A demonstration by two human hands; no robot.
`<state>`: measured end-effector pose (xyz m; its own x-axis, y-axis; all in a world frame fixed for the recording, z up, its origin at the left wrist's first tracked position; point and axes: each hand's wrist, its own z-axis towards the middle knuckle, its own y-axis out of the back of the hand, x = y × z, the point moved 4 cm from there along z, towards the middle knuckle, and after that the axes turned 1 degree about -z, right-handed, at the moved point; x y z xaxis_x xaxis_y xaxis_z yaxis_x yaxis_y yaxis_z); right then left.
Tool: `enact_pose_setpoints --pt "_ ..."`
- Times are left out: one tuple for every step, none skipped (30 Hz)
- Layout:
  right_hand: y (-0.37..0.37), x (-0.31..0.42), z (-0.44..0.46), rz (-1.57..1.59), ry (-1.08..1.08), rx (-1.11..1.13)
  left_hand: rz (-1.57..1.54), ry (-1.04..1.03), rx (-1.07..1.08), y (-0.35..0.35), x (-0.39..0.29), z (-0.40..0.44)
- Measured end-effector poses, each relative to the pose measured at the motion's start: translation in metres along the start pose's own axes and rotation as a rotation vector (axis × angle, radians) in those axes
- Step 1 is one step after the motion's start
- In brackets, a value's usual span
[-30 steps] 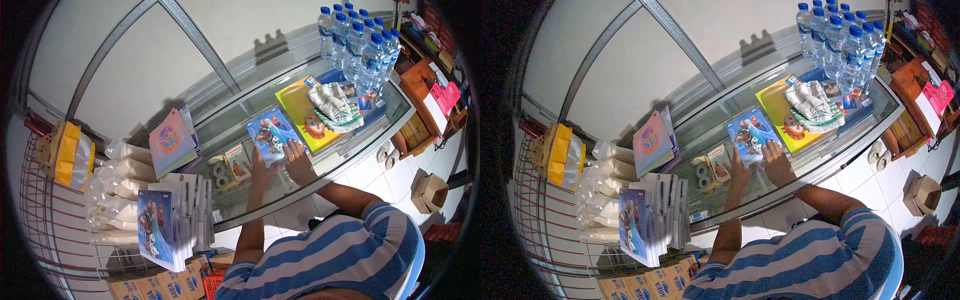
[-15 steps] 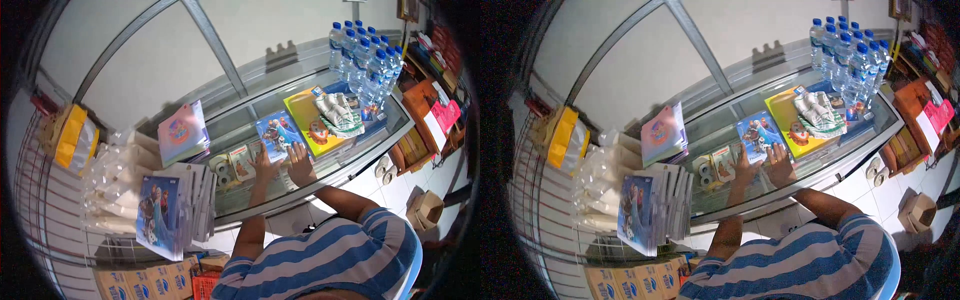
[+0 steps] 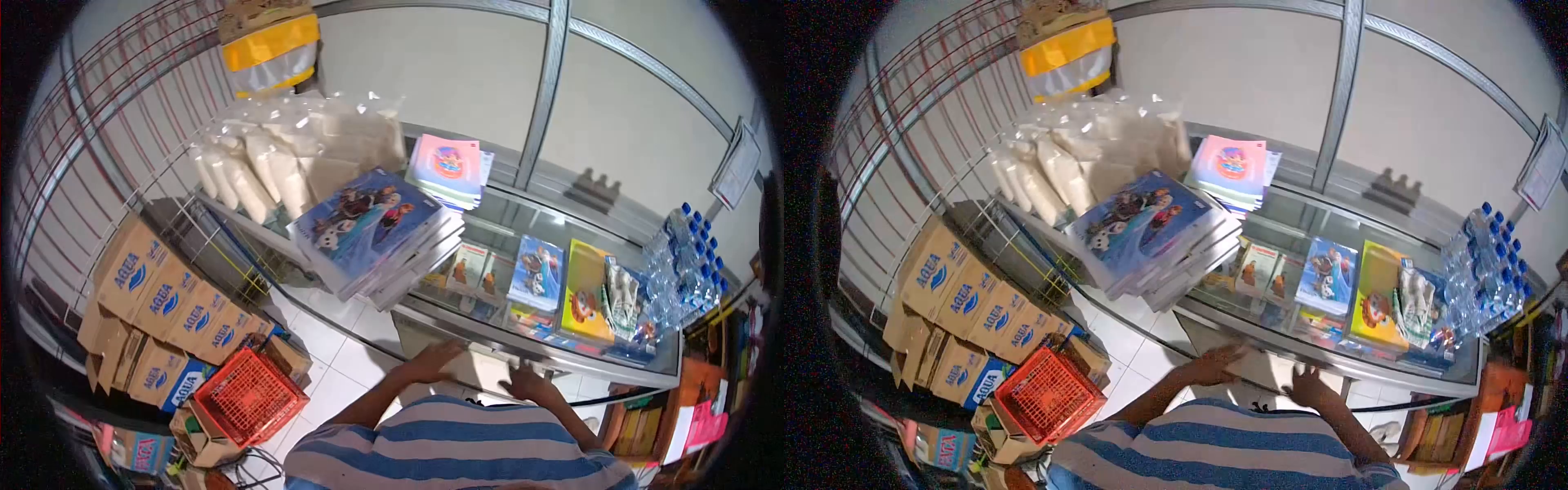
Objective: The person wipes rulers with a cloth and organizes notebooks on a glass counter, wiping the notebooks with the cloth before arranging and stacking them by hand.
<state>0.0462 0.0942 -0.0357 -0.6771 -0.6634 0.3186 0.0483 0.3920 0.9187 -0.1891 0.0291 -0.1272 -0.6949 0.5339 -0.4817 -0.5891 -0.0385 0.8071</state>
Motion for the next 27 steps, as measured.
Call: enact_pose_setpoints --pt "0.007 0.017 -0.004 0.105 0.132 0.179 -0.104 0.261 0.337 0.037 -0.007 -0.014" --pt "0.012 0.035 -0.009 0.213 0.263 0.361 -0.216 0.526 0.677 0.085 -0.009 -0.033" --pt "0.018 0.057 -0.015 0.324 0.393 0.547 -0.725 0.723 0.605 0.125 0.003 -0.058" --pt "0.037 0.078 -0.01 0.392 0.389 0.535 -0.721 0.739 0.601 0.154 0.01 -0.07" --pt "0.06 0.102 -0.001 0.463 0.386 0.523 -0.44 0.847 0.029 0.199 0.028 -0.078" --pt "0.09 0.129 0.01 0.478 0.455 0.44 -0.125 0.894 -0.531 0.244 0.031 -0.086" --pt "0.099 0.14 0.028 0.502 0.532 0.264 -0.111 0.763 -0.898 0.279 0.028 -0.084" --pt "0.104 0.151 0.043 0.526 0.603 0.085 -0.091 0.601 -1.254 0.311 0.024 -0.083" --pt "0.116 0.171 0.049 0.641 0.68 -0.145 -0.33 0.608 -1.371 0.326 0.028 -0.076" --pt "0.128 0.191 0.054 0.748 0.748 -0.386 -0.578 0.599 -1.479 0.334 0.031 -0.066" --pt "0.127 0.203 0.067 0.765 0.676 -0.357 -0.566 0.589 -1.476 0.341 0.038 -0.059" --pt "0.121 0.214 0.078 0.829 0.669 -0.429 -0.609 0.521 -1.359 0.342 0.051 -0.05" --pt "0.116 0.221 0.089 0.89 0.663 -0.502 -0.649 0.451 -1.239 0.342 0.056 -0.039" --pt "0.113 0.226 0.096 0.889 0.672 -0.52 -0.524 0.548 -1.215 0.344 0.024 -0.03" --pt "0.107 0.226 0.105 1.087 0.611 -0.46 -0.398 0.64 -1.188 0.342 -0.011 -0.024" --pt "0.1 0.226 0.111 1.283 0.544 -0.392 -0.391 0.623 -1.185 0.333 -0.017 -0.026" --pt "0.094 0.225 0.114 1.476 0.47 -0.316 -0.176 0.667 -1.197 0.326 -0.026 -0.032" --pt "0.092 0.224 0.116 1.668 0.393 -0.236 0.042 0.704 -1.202 0.326 -0.033 -0.032" --pt "0.1 0.222 0.113 1.675 0.399 -0.253 0.046 0.689 -1.193 0.328 -0.037 -0.027" --pt "0.109 0.221 0.11 1.754 0.395 -0.188 -0.149 0.674 -1.179 0.327 -0.038 -0.023" --pt "0.118 0.218 0.105 1.834 0.384 -0.119 -0.347 0.666 -1.154 0.322 -0.04 -0.02" --pt "0.122 0.215 0.098 1.915 0.368 -0.045 -0.545 0.663 -1.124 0.314 -0.044 -0.018" --pt "0.117 0.213 0.086 1.995 0.349 0.033 -0.744 0.662 -1.089 0.303 -0.049 -0.019" --pt "0.109 0.209 0.074 2.009 0.338 0.026 -0.629 0.612 -1.08 0.303 -0.054 -0.022" --pt "0.107 0.207 0.064 1.985 0.376 0.016 -0.511 0.549 -1.069 0.306 -0.059 -0.021" --pt "0.105 0.205 0.054 1.962 0.42 0.002 -0.506 0.541 -1.05 0.3 -0.069 -0.024" --pt "0.106 0.202 0.045 1.934 0.468 -0.019 -0.353 0.543 -1.051 0.292 -0.083 -0.032"
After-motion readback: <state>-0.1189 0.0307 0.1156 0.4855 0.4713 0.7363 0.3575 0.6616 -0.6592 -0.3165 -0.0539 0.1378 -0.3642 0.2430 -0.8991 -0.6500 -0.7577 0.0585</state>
